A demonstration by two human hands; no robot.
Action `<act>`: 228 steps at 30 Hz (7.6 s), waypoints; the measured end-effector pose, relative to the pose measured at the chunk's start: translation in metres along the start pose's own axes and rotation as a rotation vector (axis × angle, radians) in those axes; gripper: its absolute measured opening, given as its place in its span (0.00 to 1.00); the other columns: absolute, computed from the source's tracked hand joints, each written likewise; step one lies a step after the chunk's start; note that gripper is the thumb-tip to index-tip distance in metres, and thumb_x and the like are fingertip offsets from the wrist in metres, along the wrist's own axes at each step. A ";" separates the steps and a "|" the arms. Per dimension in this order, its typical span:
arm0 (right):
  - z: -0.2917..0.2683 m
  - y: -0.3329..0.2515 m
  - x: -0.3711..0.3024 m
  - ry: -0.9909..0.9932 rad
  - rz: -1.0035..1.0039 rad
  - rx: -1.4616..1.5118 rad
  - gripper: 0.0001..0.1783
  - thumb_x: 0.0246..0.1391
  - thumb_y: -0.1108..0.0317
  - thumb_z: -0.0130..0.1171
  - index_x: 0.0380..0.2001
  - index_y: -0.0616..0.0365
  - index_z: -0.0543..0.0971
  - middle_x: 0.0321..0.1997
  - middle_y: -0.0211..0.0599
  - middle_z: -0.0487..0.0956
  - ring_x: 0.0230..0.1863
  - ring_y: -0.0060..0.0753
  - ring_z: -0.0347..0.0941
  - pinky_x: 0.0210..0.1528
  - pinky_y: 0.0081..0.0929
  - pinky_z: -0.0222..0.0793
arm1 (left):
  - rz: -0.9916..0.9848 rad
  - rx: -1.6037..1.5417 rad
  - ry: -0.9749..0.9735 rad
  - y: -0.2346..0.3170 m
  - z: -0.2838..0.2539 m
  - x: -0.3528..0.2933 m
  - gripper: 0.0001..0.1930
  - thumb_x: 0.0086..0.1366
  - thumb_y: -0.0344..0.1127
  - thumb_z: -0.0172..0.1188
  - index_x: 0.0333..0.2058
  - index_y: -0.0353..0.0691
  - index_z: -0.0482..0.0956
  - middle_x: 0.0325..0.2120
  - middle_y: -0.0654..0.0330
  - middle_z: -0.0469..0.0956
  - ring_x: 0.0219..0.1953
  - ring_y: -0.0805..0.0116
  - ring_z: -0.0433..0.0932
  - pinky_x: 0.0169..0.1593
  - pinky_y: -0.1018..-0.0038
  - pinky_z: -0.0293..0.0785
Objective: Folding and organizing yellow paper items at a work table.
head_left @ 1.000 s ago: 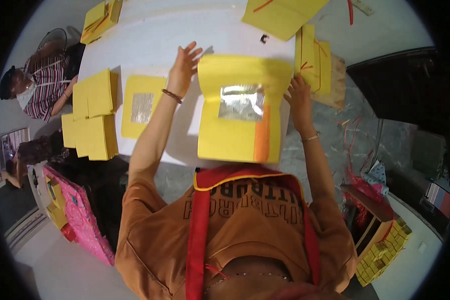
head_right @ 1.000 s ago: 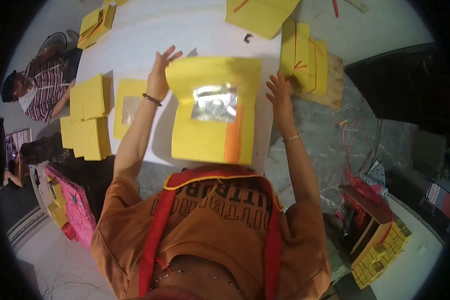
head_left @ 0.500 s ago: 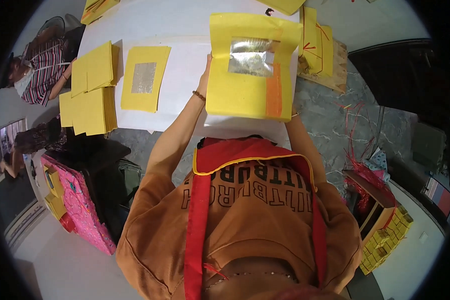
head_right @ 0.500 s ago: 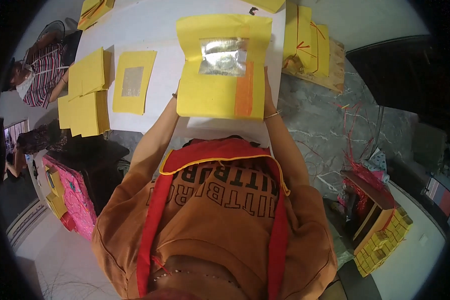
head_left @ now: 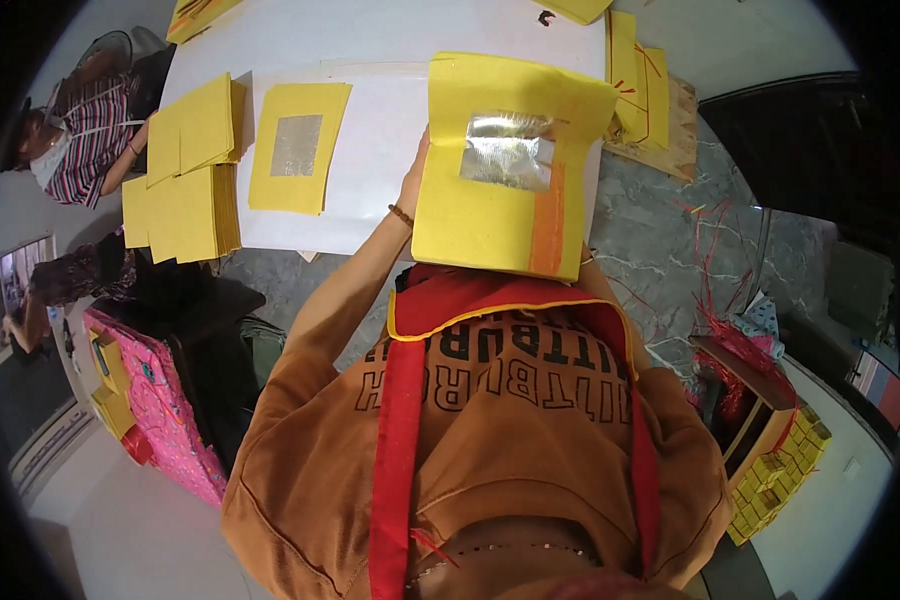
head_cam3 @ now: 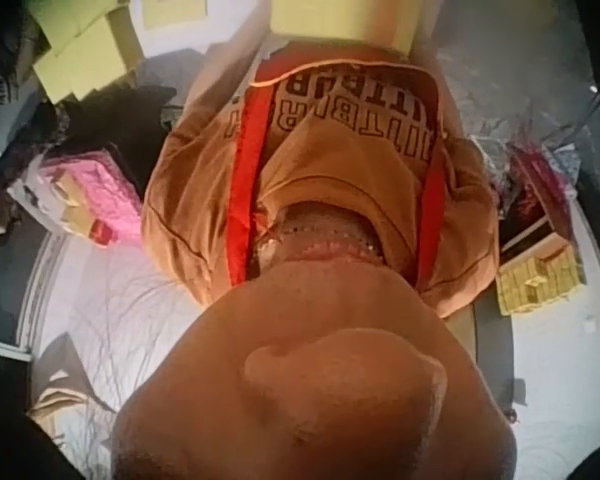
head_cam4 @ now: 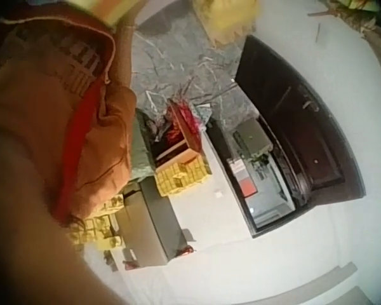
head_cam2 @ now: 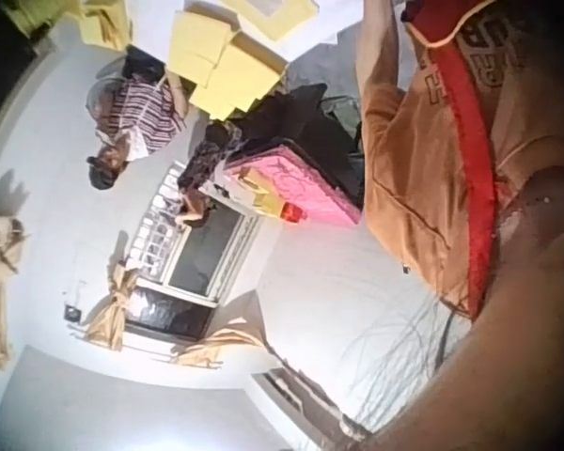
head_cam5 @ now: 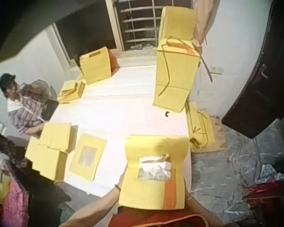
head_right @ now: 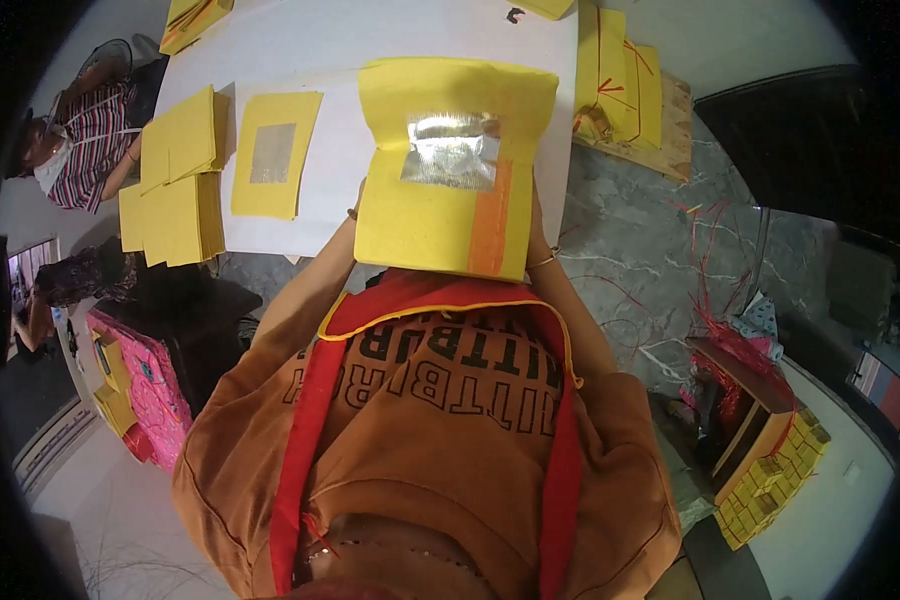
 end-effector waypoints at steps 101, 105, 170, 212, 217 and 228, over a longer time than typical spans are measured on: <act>0.096 -0.206 0.136 -0.930 -0.542 -1.425 0.24 0.58 0.52 0.37 0.56 0.43 0.65 0.66 0.22 0.53 0.54 0.35 0.65 0.49 0.30 0.65 | 0.735 2.004 -1.014 0.047 0.118 -0.054 0.26 0.58 0.37 0.46 0.58 0.56 0.60 0.60 0.59 0.52 0.63 0.48 0.44 0.59 0.39 0.42; 0.098 -0.207 0.134 -0.918 -0.520 -1.407 0.24 0.58 0.52 0.37 0.56 0.44 0.66 0.66 0.25 0.53 0.55 0.38 0.64 0.50 0.30 0.64 | 0.758 1.900 -1.013 0.047 0.115 -0.053 0.23 0.58 0.38 0.46 0.55 0.57 0.66 0.60 0.62 0.52 0.63 0.52 0.44 0.58 0.38 0.41; 0.049 -0.107 -0.015 0.119 -0.272 -0.136 0.33 0.62 0.47 0.25 0.64 0.51 0.37 0.68 0.37 0.40 0.68 0.34 0.37 0.66 0.28 0.36 | 0.313 0.474 -0.211 0.051 0.036 -0.046 0.36 0.65 0.60 0.27 0.63 0.42 0.36 0.63 0.52 0.40 0.65 0.60 0.41 0.64 0.69 0.41; -0.038 -0.052 -0.013 0.169 0.003 0.304 0.33 0.61 0.44 0.31 0.54 0.63 0.63 0.54 0.39 0.68 0.54 0.31 0.64 0.55 0.28 0.59 | 0.009 1.671 1.000 0.167 -0.206 -0.006 0.47 0.41 0.63 0.63 0.57 0.52 0.55 0.55 0.54 0.60 0.57 0.51 0.57 0.53 0.47 0.55; -0.027 -0.065 -0.022 0.149 -0.036 0.224 0.30 0.61 0.46 0.31 0.49 0.61 0.68 0.47 0.34 0.72 0.47 0.27 0.68 0.50 0.27 0.63 | -0.010 1.715 0.906 0.176 -0.172 0.004 0.47 0.34 0.51 0.73 0.52 0.37 0.62 0.45 0.45 0.71 0.48 0.53 0.71 0.49 0.62 0.69; -0.022 -0.101 0.009 0.138 -0.039 0.078 0.30 0.62 0.48 0.32 0.56 0.62 0.60 0.57 0.38 0.65 0.56 0.31 0.61 0.57 0.31 0.56 | 0.525 1.164 0.366 0.206 -0.119 0.019 0.21 0.47 0.25 0.63 0.41 0.36 0.67 0.29 0.56 0.75 0.30 0.70 0.76 0.33 0.75 0.73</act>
Point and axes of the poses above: each hand's wrist, its own x-axis towards the middle knuckle, its own z-axis out of the palm, y = z × x, the point moved 1 cm from there along x, towards the middle knuckle
